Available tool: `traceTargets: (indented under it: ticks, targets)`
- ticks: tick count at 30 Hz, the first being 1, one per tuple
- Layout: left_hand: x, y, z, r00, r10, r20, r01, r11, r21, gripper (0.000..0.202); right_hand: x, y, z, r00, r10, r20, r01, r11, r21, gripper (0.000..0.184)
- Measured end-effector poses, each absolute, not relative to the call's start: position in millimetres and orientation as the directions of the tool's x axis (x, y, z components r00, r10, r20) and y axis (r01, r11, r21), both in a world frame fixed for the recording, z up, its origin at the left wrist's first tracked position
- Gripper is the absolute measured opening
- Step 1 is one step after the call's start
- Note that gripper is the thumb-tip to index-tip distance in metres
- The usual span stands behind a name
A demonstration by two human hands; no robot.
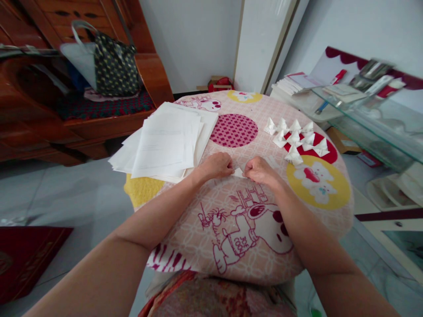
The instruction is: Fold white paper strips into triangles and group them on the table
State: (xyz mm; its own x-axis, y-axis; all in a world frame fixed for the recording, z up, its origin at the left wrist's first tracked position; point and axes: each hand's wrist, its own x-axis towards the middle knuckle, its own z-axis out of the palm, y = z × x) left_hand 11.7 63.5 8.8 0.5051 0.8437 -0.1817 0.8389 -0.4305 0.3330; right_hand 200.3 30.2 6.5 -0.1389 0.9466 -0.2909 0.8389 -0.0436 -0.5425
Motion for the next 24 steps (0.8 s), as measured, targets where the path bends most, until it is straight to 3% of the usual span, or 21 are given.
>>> traceTargets:
  ticks: [6, 12, 18, 24]
  targets:
    - [13, 64, 7, 0.516, 0.838, -0.176, 0.843, -0.460, 0.278, 0.020, 202, 30, 7, -0.084, 0.926, -0.369, 0.795, -0.161, -0.585, 0.021]
    - [12, 65, 2, 0.521, 0.840, -0.150, 0.835, -0.467, 0.290, 0.021, 200, 31, 8, -0.074, 0.924, -0.374, 0.794, -0.172, -0.583, 0.026]
    - [10, 65, -3, 0.513, 0.849, -0.126, 0.808, -0.429, 0.404, 0.019, 201, 31, 12, -0.016, 0.901, -0.433, 0.723, -0.289, -0.627, 0.022]
    - [10, 65, 1, 0.522, 0.844, -0.124, 0.775, -0.409, 0.482, 0.020, 199, 27, 12, -0.008, 0.923, -0.384, 0.708, -0.266, -0.654, 0.019]
